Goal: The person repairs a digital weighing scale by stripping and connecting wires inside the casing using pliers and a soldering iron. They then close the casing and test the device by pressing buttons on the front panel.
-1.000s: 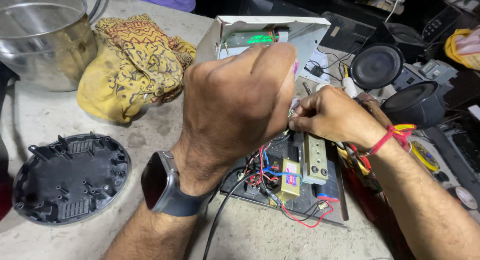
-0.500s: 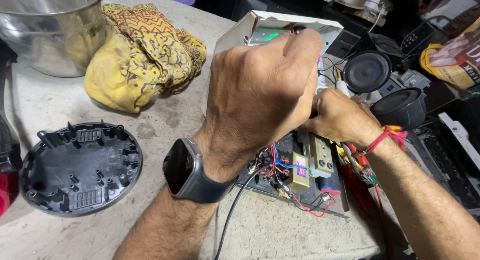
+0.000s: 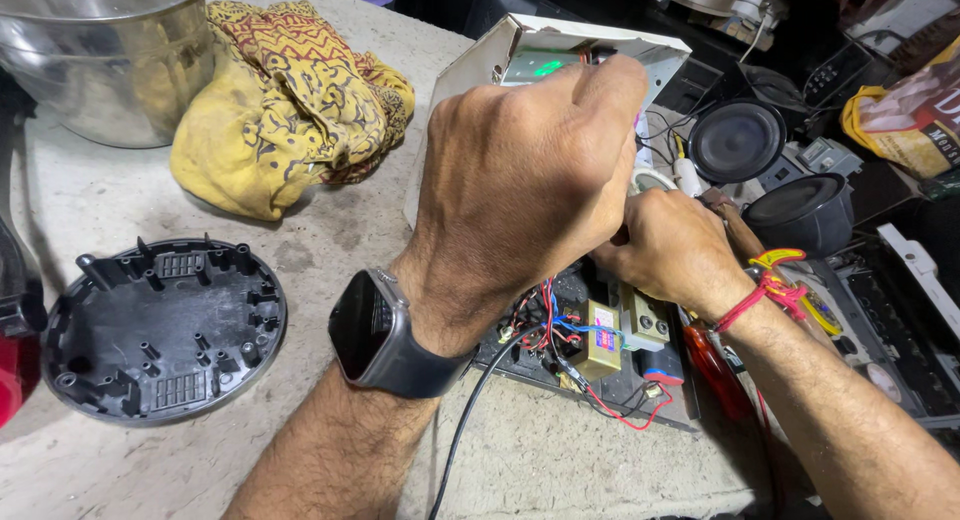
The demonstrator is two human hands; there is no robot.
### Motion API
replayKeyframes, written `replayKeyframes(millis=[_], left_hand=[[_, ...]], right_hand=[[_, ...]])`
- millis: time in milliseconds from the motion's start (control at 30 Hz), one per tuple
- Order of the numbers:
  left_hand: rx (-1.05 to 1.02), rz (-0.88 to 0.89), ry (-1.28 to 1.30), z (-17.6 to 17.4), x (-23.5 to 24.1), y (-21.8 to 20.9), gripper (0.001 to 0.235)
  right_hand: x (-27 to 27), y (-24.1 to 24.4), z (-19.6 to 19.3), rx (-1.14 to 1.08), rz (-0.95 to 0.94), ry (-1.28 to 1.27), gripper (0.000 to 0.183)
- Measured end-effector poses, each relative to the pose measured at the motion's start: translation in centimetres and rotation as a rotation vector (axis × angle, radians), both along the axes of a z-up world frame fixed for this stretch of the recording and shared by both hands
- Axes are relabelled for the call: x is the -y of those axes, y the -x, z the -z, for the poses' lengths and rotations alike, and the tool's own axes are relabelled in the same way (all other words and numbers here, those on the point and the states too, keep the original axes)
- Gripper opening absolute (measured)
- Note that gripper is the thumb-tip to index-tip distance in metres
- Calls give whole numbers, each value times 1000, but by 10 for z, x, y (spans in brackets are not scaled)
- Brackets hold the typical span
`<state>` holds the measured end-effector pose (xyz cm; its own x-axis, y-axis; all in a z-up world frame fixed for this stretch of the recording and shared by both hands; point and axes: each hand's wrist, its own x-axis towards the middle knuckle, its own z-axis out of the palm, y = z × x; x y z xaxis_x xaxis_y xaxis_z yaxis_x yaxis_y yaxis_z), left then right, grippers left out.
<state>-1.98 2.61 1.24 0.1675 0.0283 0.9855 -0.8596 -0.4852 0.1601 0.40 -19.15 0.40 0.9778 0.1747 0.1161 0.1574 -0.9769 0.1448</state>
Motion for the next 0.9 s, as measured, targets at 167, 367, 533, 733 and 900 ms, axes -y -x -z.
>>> replayKeyframes(millis=[167,367,533,733,900], left_hand=[[-35,-14,-30,3,-1,-2,9],[-7,0,-23,5,0,-3,11],[-50,-24,-56,4,-1,-4,11],[-4,-21,-31,4,-2,-4,12],[-49,-43,-60,4,-2,-4,12]], right_hand=[[-3,-1,0,22,3,179,48],[1,-4,3,-2,43,124,42],[13,-3,2,-70,-51,-142,30],[23,0,4,-38,-88,-129,25],[29,1,8,-79,-168,-336,27]])
